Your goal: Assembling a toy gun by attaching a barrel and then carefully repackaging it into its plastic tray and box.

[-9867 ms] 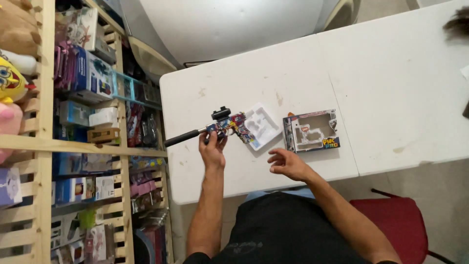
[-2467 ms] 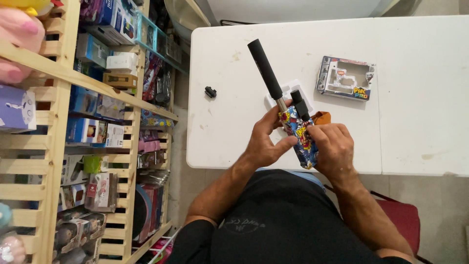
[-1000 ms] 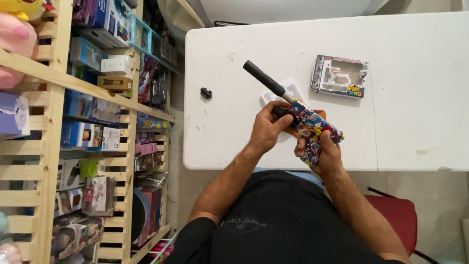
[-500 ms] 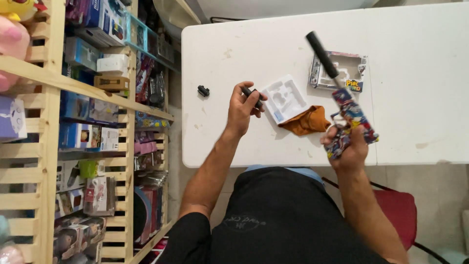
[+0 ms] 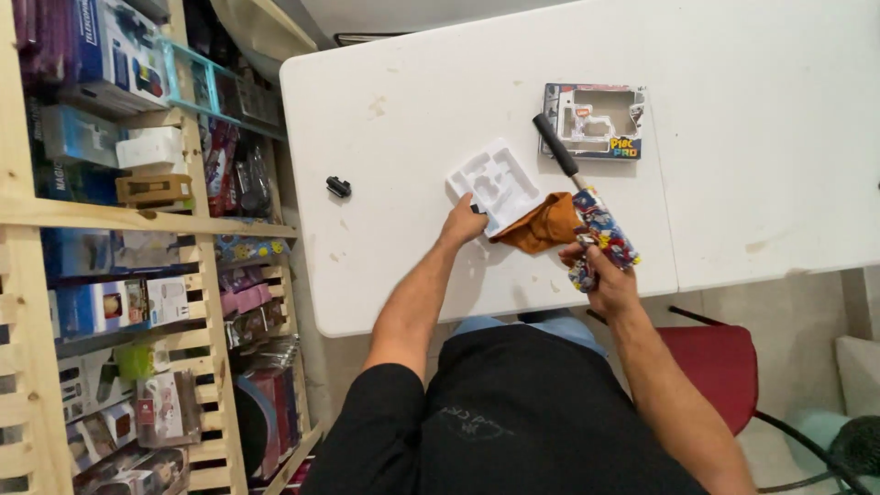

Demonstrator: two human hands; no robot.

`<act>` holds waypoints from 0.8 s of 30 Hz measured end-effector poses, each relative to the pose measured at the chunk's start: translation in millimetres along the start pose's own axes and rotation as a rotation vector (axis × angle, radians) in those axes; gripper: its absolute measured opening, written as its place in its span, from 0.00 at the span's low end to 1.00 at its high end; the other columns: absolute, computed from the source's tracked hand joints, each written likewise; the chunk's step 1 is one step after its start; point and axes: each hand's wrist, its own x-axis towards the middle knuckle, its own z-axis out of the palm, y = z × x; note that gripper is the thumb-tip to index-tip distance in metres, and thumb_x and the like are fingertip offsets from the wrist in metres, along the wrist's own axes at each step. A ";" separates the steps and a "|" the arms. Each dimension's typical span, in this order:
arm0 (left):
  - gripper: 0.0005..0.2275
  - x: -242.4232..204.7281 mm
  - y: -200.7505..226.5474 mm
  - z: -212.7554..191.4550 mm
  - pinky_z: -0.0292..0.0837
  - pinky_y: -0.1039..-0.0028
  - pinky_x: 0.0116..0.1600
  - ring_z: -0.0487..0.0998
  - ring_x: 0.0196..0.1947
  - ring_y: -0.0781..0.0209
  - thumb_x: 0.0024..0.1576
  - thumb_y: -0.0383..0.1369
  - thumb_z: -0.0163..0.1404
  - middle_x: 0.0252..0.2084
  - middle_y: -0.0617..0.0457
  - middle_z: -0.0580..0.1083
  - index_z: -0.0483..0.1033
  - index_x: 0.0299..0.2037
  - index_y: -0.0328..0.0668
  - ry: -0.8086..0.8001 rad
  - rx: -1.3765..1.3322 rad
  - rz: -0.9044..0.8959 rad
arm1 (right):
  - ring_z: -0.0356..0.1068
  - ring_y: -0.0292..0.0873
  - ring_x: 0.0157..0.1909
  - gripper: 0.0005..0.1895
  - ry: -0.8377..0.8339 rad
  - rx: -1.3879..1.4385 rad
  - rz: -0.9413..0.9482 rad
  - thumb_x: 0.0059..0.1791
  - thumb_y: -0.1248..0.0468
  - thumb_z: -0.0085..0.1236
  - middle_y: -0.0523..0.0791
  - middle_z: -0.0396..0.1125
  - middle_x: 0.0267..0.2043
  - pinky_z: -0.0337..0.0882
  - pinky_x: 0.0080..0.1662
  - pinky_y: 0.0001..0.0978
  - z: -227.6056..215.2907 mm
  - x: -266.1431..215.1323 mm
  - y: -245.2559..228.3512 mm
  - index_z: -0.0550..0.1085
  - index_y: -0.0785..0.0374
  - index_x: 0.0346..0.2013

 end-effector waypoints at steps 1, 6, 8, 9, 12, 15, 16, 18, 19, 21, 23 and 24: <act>0.40 4.2 -5.1 1.0 0.76 0.56 0.55 0.81 0.52 0.43 0.48 0.38 0.55 0.51 0.37 0.78 0.56 0.75 0.50 -0.003 -0.003 -0.007 | 0.78 0.51 0.43 0.13 0.001 -0.002 0.007 0.53 0.60 0.55 0.56 0.76 0.39 0.77 0.50 0.45 -10.1 6.9 13.1 0.77 0.68 0.45; 0.35 22.8 -41.5 12.5 0.72 0.53 0.58 0.79 0.56 0.41 0.47 0.41 0.54 0.53 0.39 0.78 0.66 0.70 0.45 0.052 0.061 -0.142 | 0.74 0.49 0.58 0.19 0.028 0.148 0.395 0.52 0.57 0.57 0.49 0.75 0.53 0.71 0.59 0.54 -47.0 47.6 60.2 0.74 0.57 0.57; 0.34 -1.2 -39.9 12.9 0.72 0.55 0.58 0.80 0.54 0.45 0.47 0.41 0.53 0.52 0.42 0.78 0.66 0.69 0.48 0.056 0.034 -0.198 | 0.74 0.49 0.58 0.19 0.047 0.172 0.430 0.52 0.58 0.58 0.47 0.75 0.54 0.72 0.58 0.54 -65.8 66.4 79.8 0.73 0.56 0.58; 0.34 -16.3 -40.7 15.4 0.73 0.57 0.58 0.81 0.53 0.49 0.47 0.42 0.53 0.50 0.46 0.79 0.66 0.69 0.52 0.052 -0.002 -0.242 | 0.74 0.48 0.58 0.20 0.072 0.184 0.454 0.52 0.59 0.59 0.45 0.75 0.55 0.73 0.57 0.53 -75.4 73.2 89.9 0.73 0.54 0.58; 0.35 -48.4 -35.8 29.9 0.72 0.60 0.58 0.82 0.51 0.48 0.48 0.40 0.53 0.52 0.41 0.78 0.64 0.71 0.46 0.045 -0.144 -0.325 | 0.78 0.46 0.51 0.15 0.127 0.222 0.551 0.52 0.59 0.62 0.45 0.77 0.49 0.76 0.55 0.46 -77.8 96.5 94.9 0.75 0.55 0.52; 0.37 -75.1 -28.1 33.4 0.77 0.67 0.52 0.86 0.38 0.55 0.45 0.36 0.55 0.45 0.44 0.80 0.62 0.71 0.46 0.082 -0.211 -0.370 | 0.77 0.44 0.52 0.16 0.110 0.244 0.586 0.52 0.56 0.62 0.42 0.76 0.49 0.74 0.58 0.46 -94.5 125.7 107.5 0.75 0.55 0.52; 0.37 -76.1 -29.5 29.5 0.77 0.67 0.52 0.86 0.38 0.55 0.45 0.36 0.55 0.45 0.44 0.80 0.62 0.71 0.46 0.100 -0.220 -0.386 | 0.77 0.44 0.52 0.16 0.093 0.241 0.605 0.52 0.56 0.62 0.42 0.76 0.49 0.74 0.58 0.46 -96.9 135.2 104.3 0.75 0.55 0.52; 0.31 -87.4 -37.6 18.1 0.74 0.60 0.57 0.81 0.53 0.45 0.51 0.40 0.57 0.52 0.38 0.78 0.66 0.67 0.46 0.189 -0.285 -0.360 | 0.77 0.44 0.53 0.16 0.064 0.242 0.604 0.53 0.56 0.60 0.42 0.76 0.50 0.74 0.59 0.48 -97.4 139.3 98.6 0.75 0.57 0.53; 0.31 -93.3 -30.7 3.2 0.74 0.60 0.57 0.81 0.53 0.45 0.51 0.40 0.57 0.52 0.38 0.78 0.66 0.67 0.46 0.188 -0.287 -0.373 | 0.77 0.44 0.53 0.16 0.067 0.239 0.616 0.53 0.56 0.60 0.42 0.76 0.50 0.74 0.59 0.48 -90.8 137.1 90.0 0.75 0.57 0.53; 0.21 -102.2 -17.4 -27.5 0.71 0.55 0.62 0.76 0.60 0.37 0.57 0.37 0.55 0.56 0.32 0.76 0.71 0.61 0.44 0.316 -0.303 -0.307 | 0.77 0.47 0.55 0.18 -0.011 0.201 0.595 0.54 0.55 0.56 0.45 0.75 0.53 0.75 0.58 0.48 -76.2 134.3 71.4 0.74 0.59 0.55; 0.22 -95.6 -27.3 -46.7 0.72 0.56 0.61 0.77 0.58 0.38 0.57 0.33 0.57 0.56 0.32 0.75 0.71 0.63 0.45 0.340 -0.302 -0.232 | 0.77 0.51 0.54 0.18 -0.017 0.186 0.567 0.52 0.58 0.58 0.48 0.75 0.53 0.76 0.56 0.50 -71.9 126.1 65.8 0.74 0.60 0.55; 0.24 -91.2 -32.1 -57.6 0.74 0.58 0.60 0.78 0.56 0.38 0.57 0.30 0.58 0.57 0.31 0.74 0.70 0.65 0.46 0.366 -0.295 -0.152 | 0.77 0.55 0.52 0.19 -0.025 0.178 0.535 0.51 0.60 0.60 0.51 0.74 0.54 0.77 0.54 0.52 -69.0 121.1 63.2 0.75 0.62 0.55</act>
